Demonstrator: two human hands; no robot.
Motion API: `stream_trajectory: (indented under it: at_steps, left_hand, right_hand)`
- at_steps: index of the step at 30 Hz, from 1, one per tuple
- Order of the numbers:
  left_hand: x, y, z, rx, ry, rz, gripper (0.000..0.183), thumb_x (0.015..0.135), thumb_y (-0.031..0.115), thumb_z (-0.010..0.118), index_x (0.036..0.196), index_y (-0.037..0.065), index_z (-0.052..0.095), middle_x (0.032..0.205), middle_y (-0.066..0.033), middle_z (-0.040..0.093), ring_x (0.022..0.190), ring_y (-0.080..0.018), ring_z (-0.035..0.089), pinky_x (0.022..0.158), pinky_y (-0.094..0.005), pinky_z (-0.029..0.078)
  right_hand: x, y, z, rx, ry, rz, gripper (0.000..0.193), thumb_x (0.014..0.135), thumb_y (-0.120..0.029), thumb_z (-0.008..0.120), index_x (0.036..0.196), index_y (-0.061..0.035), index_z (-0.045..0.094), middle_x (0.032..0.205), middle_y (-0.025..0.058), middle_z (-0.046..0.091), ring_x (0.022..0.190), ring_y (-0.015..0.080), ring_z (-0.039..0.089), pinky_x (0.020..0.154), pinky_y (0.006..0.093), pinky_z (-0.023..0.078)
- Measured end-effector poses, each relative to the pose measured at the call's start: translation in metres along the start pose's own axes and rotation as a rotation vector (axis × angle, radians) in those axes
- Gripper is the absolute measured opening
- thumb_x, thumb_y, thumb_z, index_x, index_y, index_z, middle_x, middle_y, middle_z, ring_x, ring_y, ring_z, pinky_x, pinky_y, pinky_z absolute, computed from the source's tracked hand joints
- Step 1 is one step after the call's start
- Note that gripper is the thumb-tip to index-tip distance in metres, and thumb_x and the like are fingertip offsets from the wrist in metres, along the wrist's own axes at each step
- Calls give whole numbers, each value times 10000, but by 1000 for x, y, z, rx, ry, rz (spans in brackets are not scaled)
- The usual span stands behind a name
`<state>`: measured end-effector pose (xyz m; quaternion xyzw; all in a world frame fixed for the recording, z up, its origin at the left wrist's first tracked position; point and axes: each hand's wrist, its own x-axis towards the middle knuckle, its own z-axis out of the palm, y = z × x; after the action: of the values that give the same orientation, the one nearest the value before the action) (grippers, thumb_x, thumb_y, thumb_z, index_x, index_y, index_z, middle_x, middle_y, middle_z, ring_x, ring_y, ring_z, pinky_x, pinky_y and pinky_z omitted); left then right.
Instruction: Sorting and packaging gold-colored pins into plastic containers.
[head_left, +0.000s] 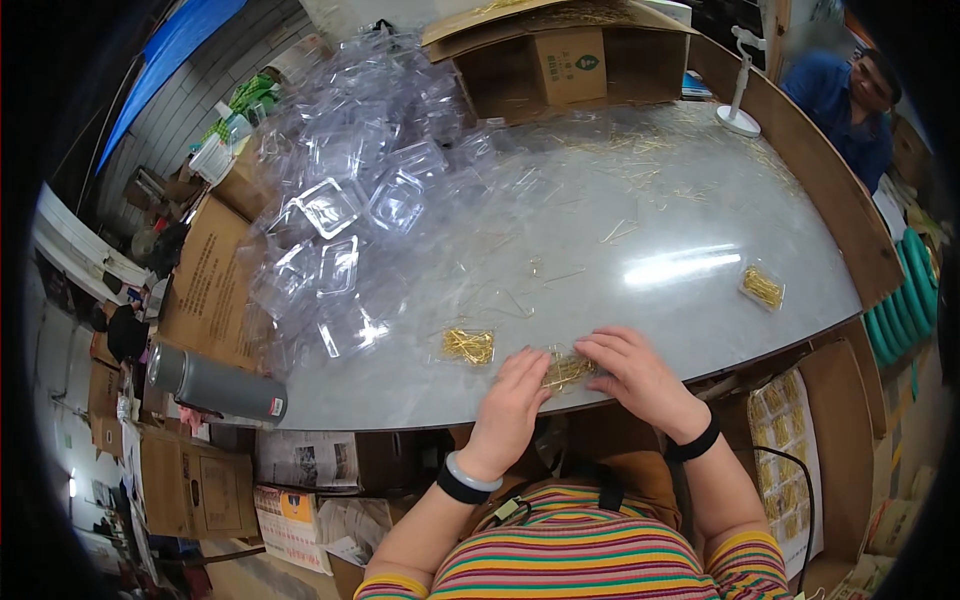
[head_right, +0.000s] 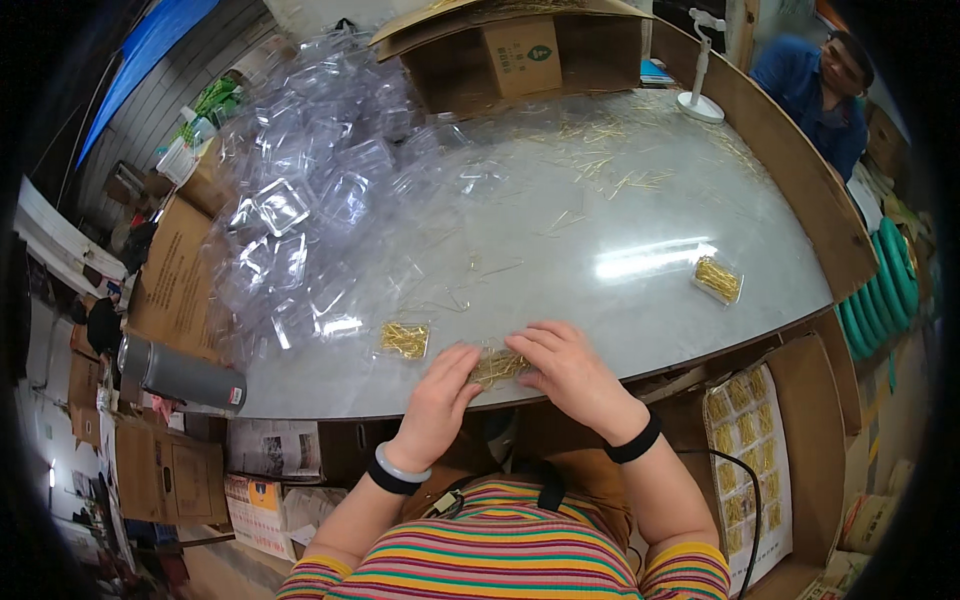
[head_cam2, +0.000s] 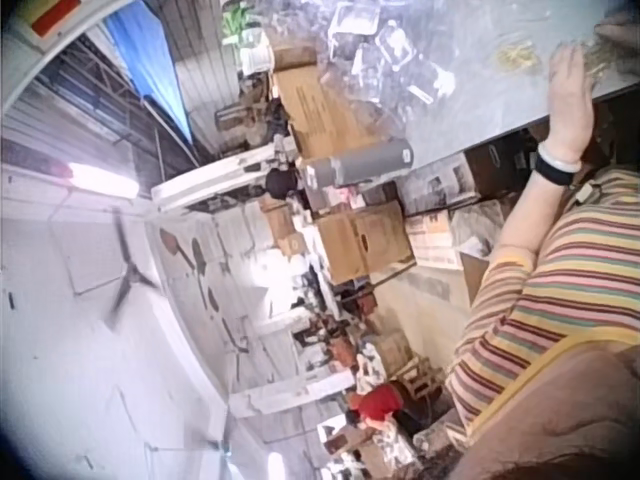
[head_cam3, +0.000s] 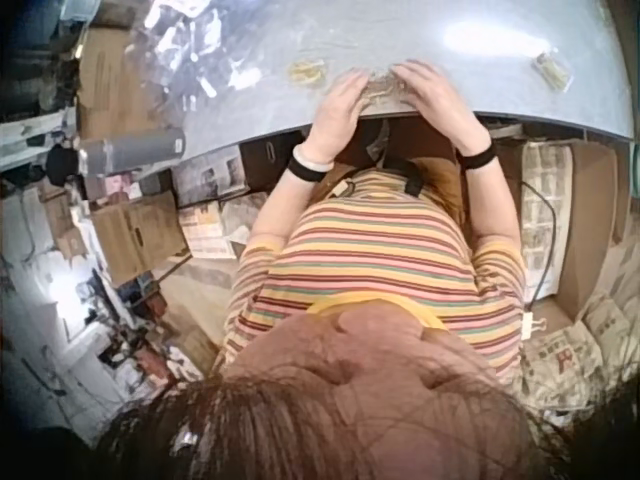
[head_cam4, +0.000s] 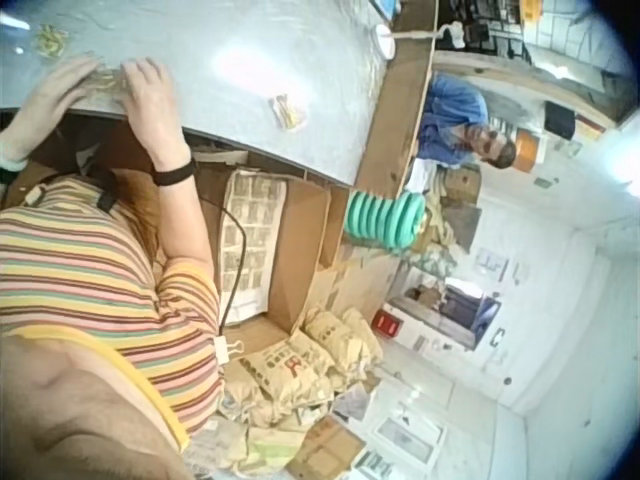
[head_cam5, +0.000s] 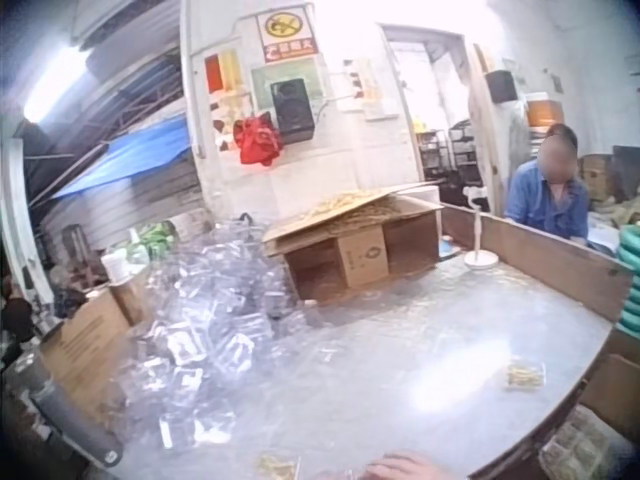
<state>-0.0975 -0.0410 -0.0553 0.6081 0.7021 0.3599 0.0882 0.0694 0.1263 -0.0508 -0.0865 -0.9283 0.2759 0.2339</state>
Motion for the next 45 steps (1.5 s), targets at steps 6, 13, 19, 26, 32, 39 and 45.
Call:
stream_trajectory:
  at_steps: [6,13,19,26,32,39,45]
  left_hand:
    - [3,4,8,68,-20,19,588,902,3,646,1427,-88,398,1438,-310,430,1359,-466,413,1126,-473,375]
    - [14,4,27,100,-26,77,611,875,-17,660,1411,-109,381,1456,-310,383,1353,-480,387,1147,-481,350]
    - [11,1,22,-82,10,26,570,859,-37,669,1387,-65,455,1403,-274,457,1339,-462,428,1119,-467,389]
    - [6,4,23,-26,107,12,524,856,-25,678,1346,-66,495,1367,-256,488,1325,-453,450,1100,-475,404]
    - [5,1,34,89,136,101,525,836,-55,658,1336,-77,500,1335,-266,493,1280,-473,463,1075,-483,420]
    - [4,-3,15,-158,21,48,739,826,-86,674,1482,-52,338,1317,-247,490,1209,-411,515,1036,-442,443]
    - [5,-4,14,-148,-25,50,740,865,-90,611,1522,-43,274,1330,-248,467,1224,-431,490,1060,-455,420]
  right_hand:
    - [0,-5,10,56,6,67,534,816,34,673,1334,-36,562,1379,175,551,1265,387,524,1055,442,452]
    - [4,-35,42,292,153,166,688,781,123,512,1453,54,379,1492,290,378,1395,459,379,1166,458,346]
    - [8,-20,9,290,45,115,713,796,59,593,1475,23,378,1445,259,451,1369,431,424,1137,443,381]
    - [14,-13,-2,108,-143,97,608,799,35,653,1384,26,487,1341,224,549,1287,403,499,1088,442,429]
    - [5,-34,38,221,91,116,645,806,107,531,1439,29,429,1502,255,399,1376,431,425,1142,437,378]
    - [9,-23,15,237,35,117,569,888,64,493,1449,49,399,1517,258,392,1382,436,416,1132,443,388]
    - [10,-30,20,326,-12,135,547,904,46,507,1442,45,406,1525,261,377,1347,450,442,1126,462,389]
